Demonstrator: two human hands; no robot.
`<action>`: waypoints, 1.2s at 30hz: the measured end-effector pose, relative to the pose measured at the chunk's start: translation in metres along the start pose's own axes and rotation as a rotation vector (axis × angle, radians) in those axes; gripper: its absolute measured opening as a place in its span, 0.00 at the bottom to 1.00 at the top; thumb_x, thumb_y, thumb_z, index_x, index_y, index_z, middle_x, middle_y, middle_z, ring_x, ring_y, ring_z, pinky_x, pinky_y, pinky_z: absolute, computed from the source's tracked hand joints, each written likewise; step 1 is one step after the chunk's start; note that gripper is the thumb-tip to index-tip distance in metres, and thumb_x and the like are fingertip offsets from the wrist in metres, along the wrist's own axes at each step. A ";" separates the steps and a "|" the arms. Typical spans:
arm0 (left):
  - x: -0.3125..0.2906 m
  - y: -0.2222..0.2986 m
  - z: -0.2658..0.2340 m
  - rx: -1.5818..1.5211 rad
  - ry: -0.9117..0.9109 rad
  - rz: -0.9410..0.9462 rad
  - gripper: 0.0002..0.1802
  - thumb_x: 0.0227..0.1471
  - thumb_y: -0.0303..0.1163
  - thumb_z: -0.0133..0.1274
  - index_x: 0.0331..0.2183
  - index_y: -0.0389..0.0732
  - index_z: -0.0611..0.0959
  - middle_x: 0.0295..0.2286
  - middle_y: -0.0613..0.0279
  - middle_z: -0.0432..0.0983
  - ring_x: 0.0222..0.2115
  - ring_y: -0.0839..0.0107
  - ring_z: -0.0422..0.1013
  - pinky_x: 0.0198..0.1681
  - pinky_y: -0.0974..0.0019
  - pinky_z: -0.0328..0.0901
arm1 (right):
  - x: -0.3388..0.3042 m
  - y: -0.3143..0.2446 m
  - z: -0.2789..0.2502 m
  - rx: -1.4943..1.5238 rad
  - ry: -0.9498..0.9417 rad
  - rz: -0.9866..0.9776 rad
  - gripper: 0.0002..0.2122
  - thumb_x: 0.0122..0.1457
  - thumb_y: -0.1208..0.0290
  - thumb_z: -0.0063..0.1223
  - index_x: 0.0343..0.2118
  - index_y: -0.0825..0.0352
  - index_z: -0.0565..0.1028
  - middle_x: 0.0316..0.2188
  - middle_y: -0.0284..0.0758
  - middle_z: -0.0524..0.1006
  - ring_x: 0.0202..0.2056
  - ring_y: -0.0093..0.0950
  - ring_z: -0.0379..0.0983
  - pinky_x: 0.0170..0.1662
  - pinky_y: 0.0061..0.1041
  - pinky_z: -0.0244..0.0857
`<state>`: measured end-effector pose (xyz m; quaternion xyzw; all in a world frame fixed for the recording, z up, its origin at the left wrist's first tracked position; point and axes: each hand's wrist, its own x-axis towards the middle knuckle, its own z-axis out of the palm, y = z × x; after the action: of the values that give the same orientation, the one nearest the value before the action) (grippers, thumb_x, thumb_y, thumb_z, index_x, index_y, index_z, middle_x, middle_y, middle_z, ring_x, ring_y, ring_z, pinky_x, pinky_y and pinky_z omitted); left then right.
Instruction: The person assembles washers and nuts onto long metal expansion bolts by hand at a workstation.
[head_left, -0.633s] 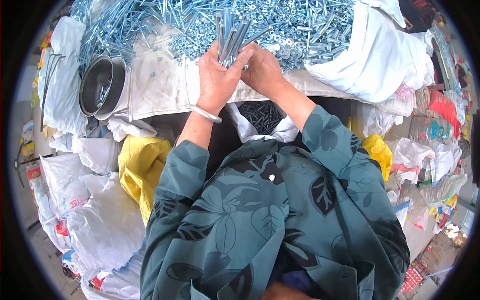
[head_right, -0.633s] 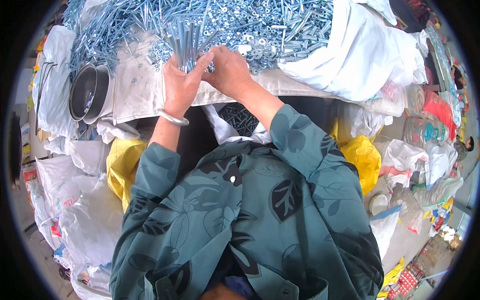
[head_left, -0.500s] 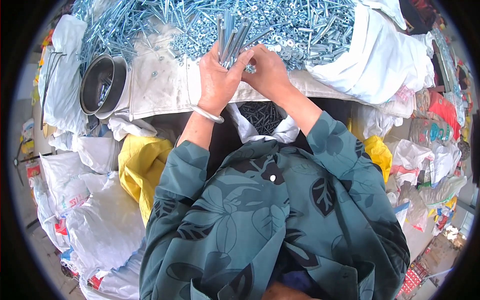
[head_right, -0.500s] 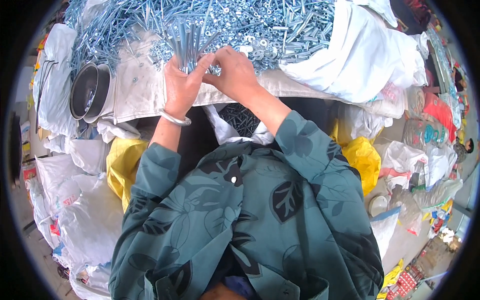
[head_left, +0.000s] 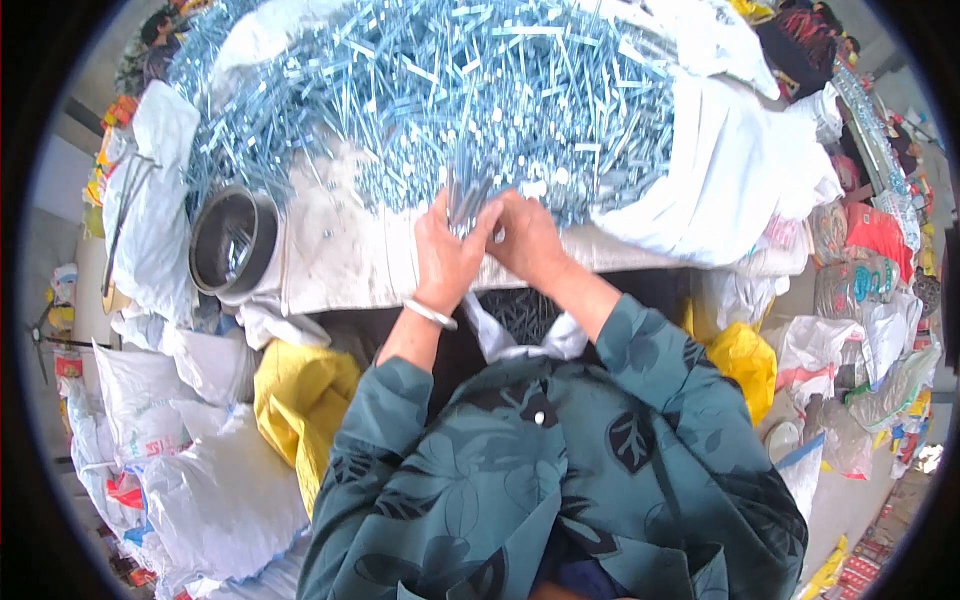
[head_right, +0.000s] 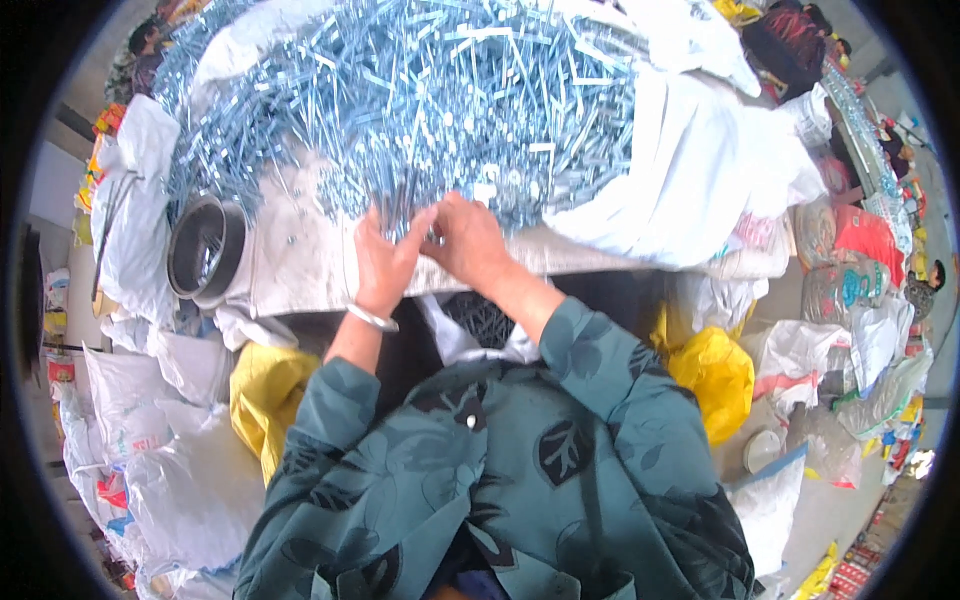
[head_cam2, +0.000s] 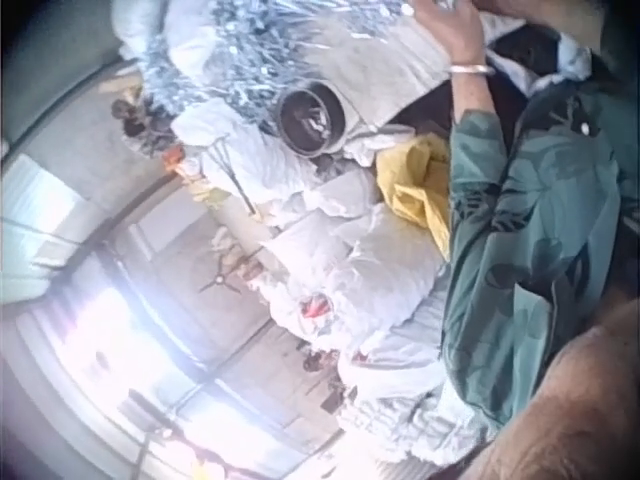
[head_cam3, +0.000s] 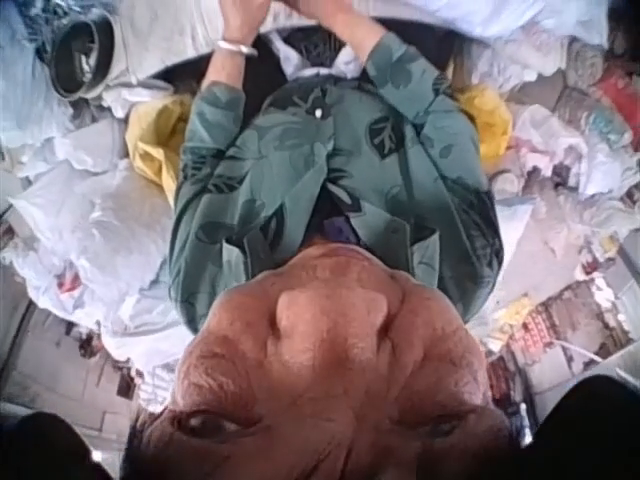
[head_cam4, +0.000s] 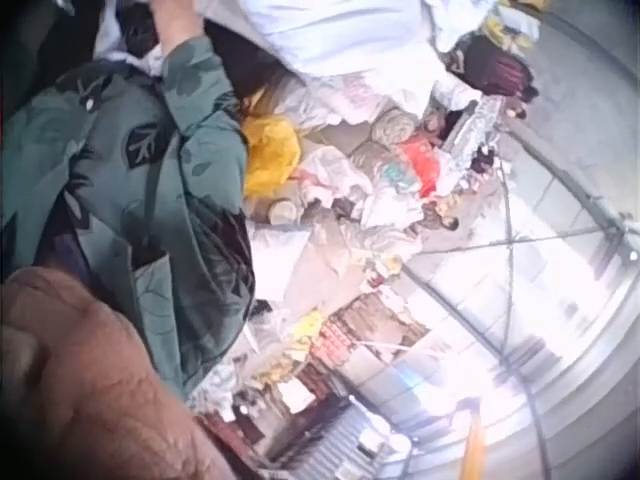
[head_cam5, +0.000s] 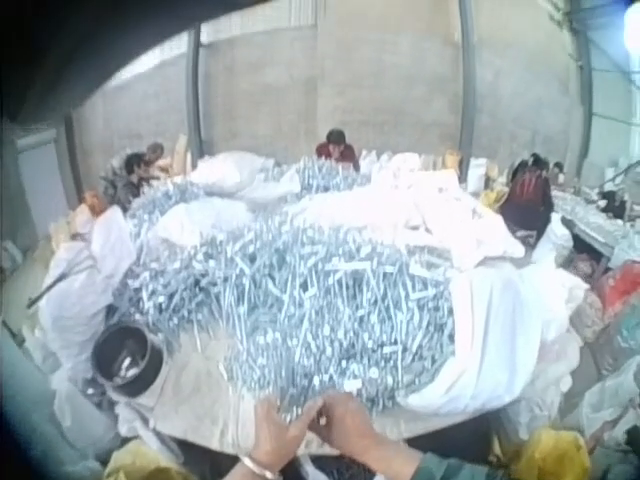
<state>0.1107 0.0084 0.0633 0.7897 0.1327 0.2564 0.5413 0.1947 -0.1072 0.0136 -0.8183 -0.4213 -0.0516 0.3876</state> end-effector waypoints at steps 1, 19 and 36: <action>-0.001 0.003 0.000 0.033 -0.003 0.026 0.19 0.48 0.36 0.63 0.36 0.31 0.80 0.27 0.48 0.80 0.28 0.63 0.79 0.33 0.63 0.70 | 0.000 -0.003 -0.002 -0.037 0.038 -0.001 0.17 0.44 0.68 0.67 0.34 0.63 0.71 0.30 0.38 0.74 0.36 0.42 0.73 0.37 0.41 0.64; -0.006 0.002 -0.006 -0.056 0.010 0.096 0.11 0.49 0.28 0.62 0.34 0.33 0.79 0.27 0.55 0.80 0.28 0.73 0.76 0.30 0.67 0.68 | -0.019 0.008 0.001 0.822 0.094 0.271 0.23 0.69 0.57 0.36 0.60 0.67 0.64 0.34 0.31 0.77 0.36 0.20 0.68 0.46 0.23 0.62; -0.001 -0.010 -0.008 -0.048 0.036 0.125 0.16 0.48 0.30 0.64 0.38 0.33 0.81 0.31 0.59 0.82 0.31 0.77 0.75 0.36 0.69 0.69 | -0.017 0.001 0.005 0.861 0.156 0.234 0.25 0.69 0.56 0.39 0.58 0.74 0.64 0.27 0.27 0.71 0.31 0.18 0.66 0.42 0.21 0.63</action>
<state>0.1063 0.0179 0.0556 0.7785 0.0868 0.3069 0.5406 0.1835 -0.1155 0.0027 -0.6182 -0.2786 0.1109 0.7266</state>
